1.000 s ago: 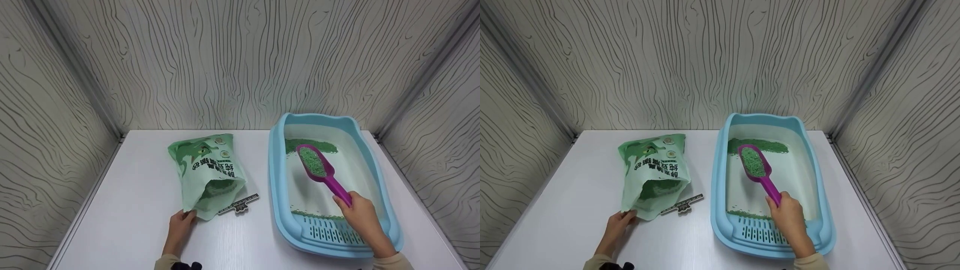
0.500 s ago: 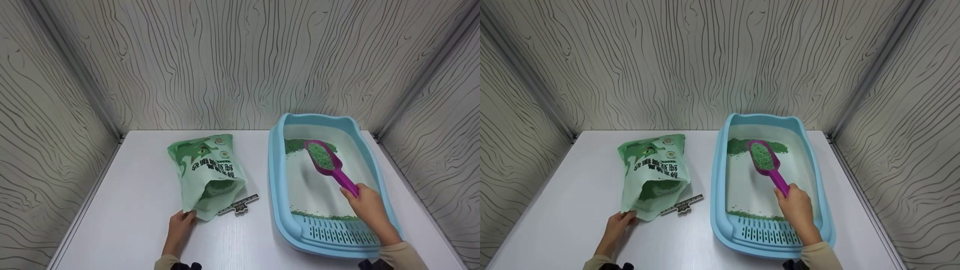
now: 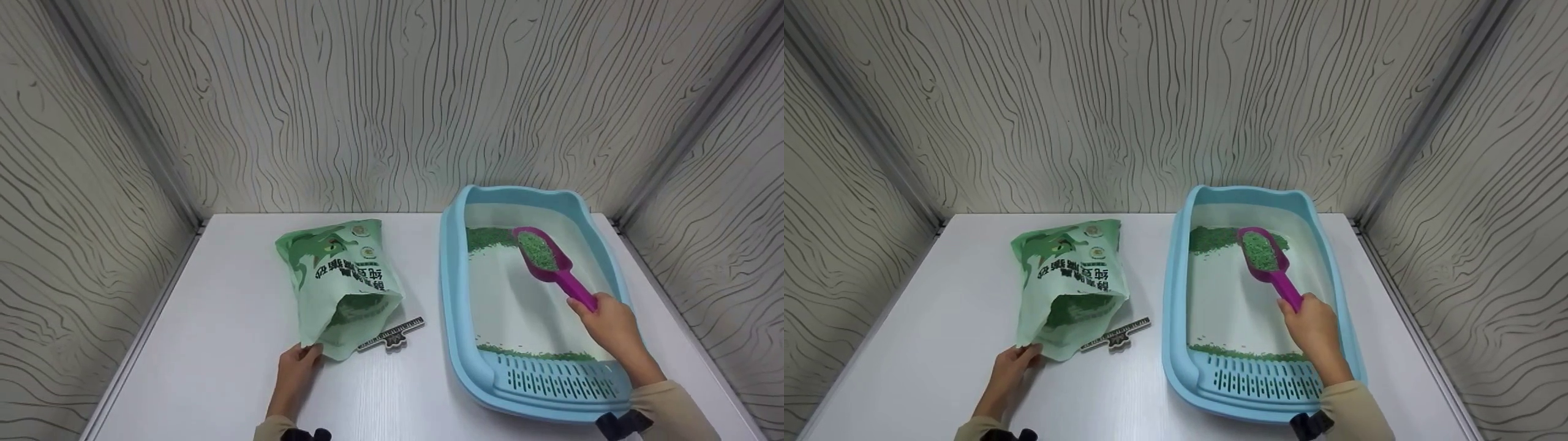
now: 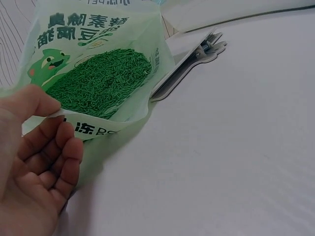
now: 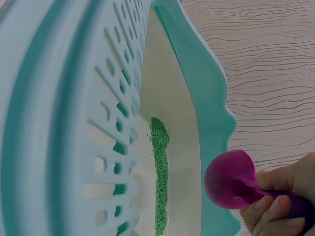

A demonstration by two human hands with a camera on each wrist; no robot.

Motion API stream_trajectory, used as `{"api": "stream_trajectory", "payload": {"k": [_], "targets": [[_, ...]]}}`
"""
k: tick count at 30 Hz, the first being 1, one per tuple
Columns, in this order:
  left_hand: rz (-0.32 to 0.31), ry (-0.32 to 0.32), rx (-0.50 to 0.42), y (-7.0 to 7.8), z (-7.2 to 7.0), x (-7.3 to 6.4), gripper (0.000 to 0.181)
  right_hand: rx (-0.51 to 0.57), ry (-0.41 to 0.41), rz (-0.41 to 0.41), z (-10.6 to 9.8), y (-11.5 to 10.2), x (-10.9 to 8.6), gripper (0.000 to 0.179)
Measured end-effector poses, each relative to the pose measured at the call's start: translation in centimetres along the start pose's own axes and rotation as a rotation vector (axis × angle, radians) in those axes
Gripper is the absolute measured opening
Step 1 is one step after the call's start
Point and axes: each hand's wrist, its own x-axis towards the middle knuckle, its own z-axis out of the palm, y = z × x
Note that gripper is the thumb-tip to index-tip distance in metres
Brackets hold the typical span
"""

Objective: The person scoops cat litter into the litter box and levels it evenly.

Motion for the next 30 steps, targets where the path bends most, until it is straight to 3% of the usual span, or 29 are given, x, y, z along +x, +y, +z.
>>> {"api": "stream_trajectory", "payload": {"k": [10,18,25,30], "targets": [[0.000,0.017,0.033,0.0,0.2,0.1,0.031,0.012,-0.051,0.021,-0.7,0.2,1.1,0.045],[0.043,0.024,0.065,-0.1,0.2,0.0,0.027,0.023,-0.054,0.026,-0.9,0.3,1.7,0.044],[0.016,0.024,0.043,0.0,0.3,-0.1,0.033,0.016,-0.049,0.041,-1.0,0.6,2.9,0.044],[0.019,0.026,0.050,0.1,0.3,-0.1,0.033,0.025,-0.090,0.077,-1.2,0.8,3.9,0.051]]}}
